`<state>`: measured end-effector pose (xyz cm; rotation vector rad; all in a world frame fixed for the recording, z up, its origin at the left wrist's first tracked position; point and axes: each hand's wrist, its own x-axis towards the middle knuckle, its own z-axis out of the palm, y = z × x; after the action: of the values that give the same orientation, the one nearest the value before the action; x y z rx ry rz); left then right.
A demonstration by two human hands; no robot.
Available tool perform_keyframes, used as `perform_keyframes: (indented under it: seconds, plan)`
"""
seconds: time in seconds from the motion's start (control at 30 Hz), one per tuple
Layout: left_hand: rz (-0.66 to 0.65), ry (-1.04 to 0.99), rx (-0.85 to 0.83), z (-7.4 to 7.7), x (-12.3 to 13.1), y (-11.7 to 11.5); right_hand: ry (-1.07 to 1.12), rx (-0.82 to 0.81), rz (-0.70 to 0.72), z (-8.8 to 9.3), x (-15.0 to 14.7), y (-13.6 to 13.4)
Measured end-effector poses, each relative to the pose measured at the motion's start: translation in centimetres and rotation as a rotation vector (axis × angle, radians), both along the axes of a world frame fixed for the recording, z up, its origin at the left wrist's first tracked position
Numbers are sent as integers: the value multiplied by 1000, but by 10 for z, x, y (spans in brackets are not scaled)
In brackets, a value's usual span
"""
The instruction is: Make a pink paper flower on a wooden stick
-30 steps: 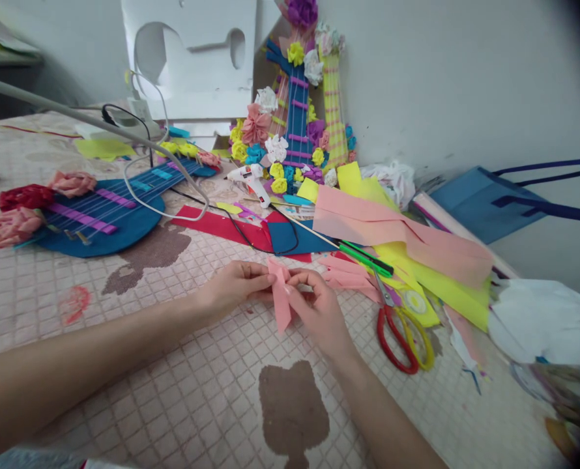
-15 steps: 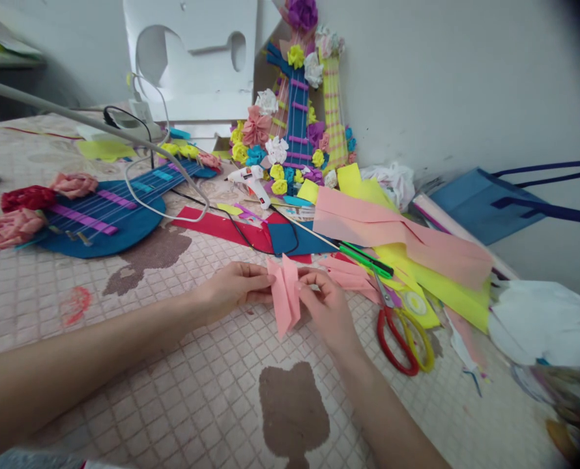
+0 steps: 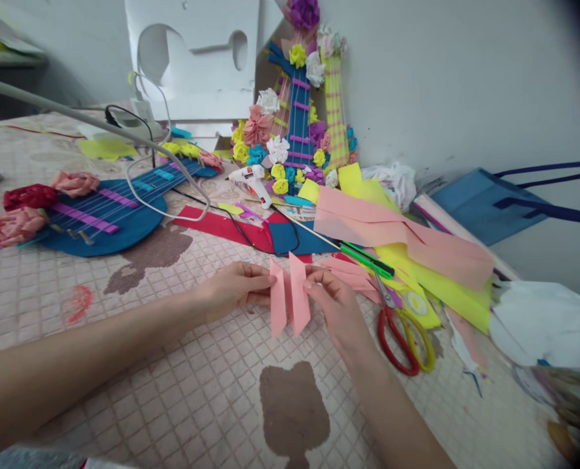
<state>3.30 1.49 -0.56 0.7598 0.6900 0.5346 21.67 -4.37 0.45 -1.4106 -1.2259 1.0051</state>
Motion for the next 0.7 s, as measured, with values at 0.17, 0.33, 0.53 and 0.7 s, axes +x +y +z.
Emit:
perform_keyframes:
  seconds: [0.17,0.33,0.53,0.7]
  plan:
    - [-32,-38,-17,-3,0,0,-99,4,54,-2,-2,-1]
    - [-44,-53,-28,-5,-1,1,-103,-8,63,-2,-2,-1]
    - [-41,-40,-32,-4,1,-2,-115,11,56,-3,-10,-4]
    - [-35,-42,-27,-6,2,-3,-175,54,23,-5,-17,-5]
